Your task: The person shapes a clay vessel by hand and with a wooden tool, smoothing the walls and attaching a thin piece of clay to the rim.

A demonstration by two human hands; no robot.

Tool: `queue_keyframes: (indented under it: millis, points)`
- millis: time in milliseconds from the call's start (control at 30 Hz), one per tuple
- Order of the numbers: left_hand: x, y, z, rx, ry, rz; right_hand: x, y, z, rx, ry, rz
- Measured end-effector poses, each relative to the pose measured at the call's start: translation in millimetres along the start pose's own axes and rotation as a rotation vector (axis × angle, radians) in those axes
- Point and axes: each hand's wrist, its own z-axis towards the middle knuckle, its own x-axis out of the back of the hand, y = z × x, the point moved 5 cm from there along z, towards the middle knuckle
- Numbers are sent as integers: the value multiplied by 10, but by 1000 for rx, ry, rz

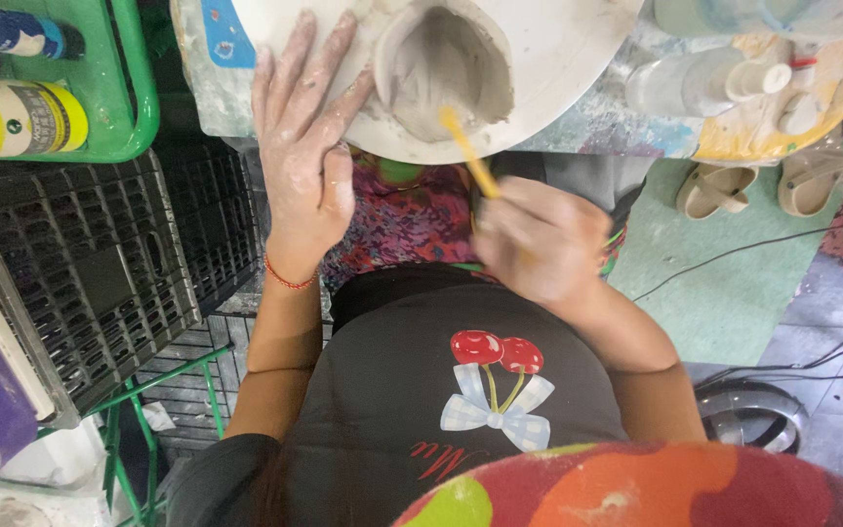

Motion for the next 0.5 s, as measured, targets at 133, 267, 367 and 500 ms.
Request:
queue_keyframes:
  millis: [133,267,367,500]
  points:
    - [100,144,55,13,121,12,323,235,-86,-269,349,-36]
    - [196,215,183,-15,218,-18,325,474,84,-510,252,-43]
    - [221,149,299,3,283,-51,246,583,292,-594,274,41]
    - [176,-142,565,52,311,-16,140,520,520,-464,202,-31]
